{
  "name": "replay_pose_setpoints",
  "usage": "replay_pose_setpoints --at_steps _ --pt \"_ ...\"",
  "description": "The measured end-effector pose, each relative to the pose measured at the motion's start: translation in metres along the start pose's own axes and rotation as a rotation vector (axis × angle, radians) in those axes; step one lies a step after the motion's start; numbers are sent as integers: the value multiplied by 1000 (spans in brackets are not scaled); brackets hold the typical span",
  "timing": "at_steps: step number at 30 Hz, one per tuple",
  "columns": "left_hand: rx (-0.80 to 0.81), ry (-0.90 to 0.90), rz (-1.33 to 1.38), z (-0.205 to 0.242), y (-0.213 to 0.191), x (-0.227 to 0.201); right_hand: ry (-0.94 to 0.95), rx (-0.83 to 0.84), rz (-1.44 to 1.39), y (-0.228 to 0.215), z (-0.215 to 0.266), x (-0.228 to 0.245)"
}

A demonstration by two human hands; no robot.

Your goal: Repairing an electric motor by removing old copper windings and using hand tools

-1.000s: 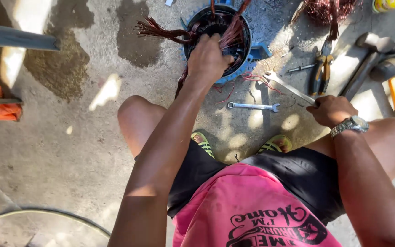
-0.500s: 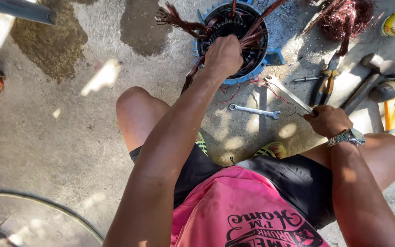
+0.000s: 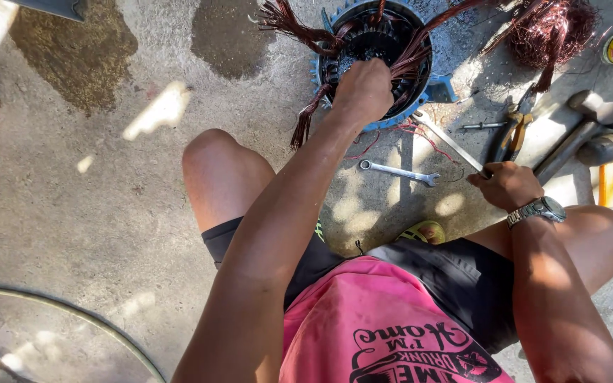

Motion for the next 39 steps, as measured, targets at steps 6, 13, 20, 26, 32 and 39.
replay_pose_setpoints --at_steps 6,13,20,26,32,39 --pt "-104 91 -9 5 -8 -3 0 -3 5 8 -5 -3" --pt "-16 -161 254 22 -30 -10 -42 -65 55 18 -13 -12" --pt "77 -136 193 21 -15 -11 0 -13 48 12 -4 -7" --pt "-6 -170 196 22 -23 -1 -103 -35 56 20 -17 -10" --pt "-105 -50 636 62 -46 -28 -79 -76 -31 8 -4 -7" --pt "137 -141 185 41 -54 -53 -68 -85 -19 8 -6 -11"
Point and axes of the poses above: each hand's wrist, its own z-axis away from the middle knuckle, its own y-axis out of the palm, x = y × z, the point moved 4 cm from there along -z, towards the middle knuckle, and after that the axes turned 14 degrees about z, right-handed, at the moved point
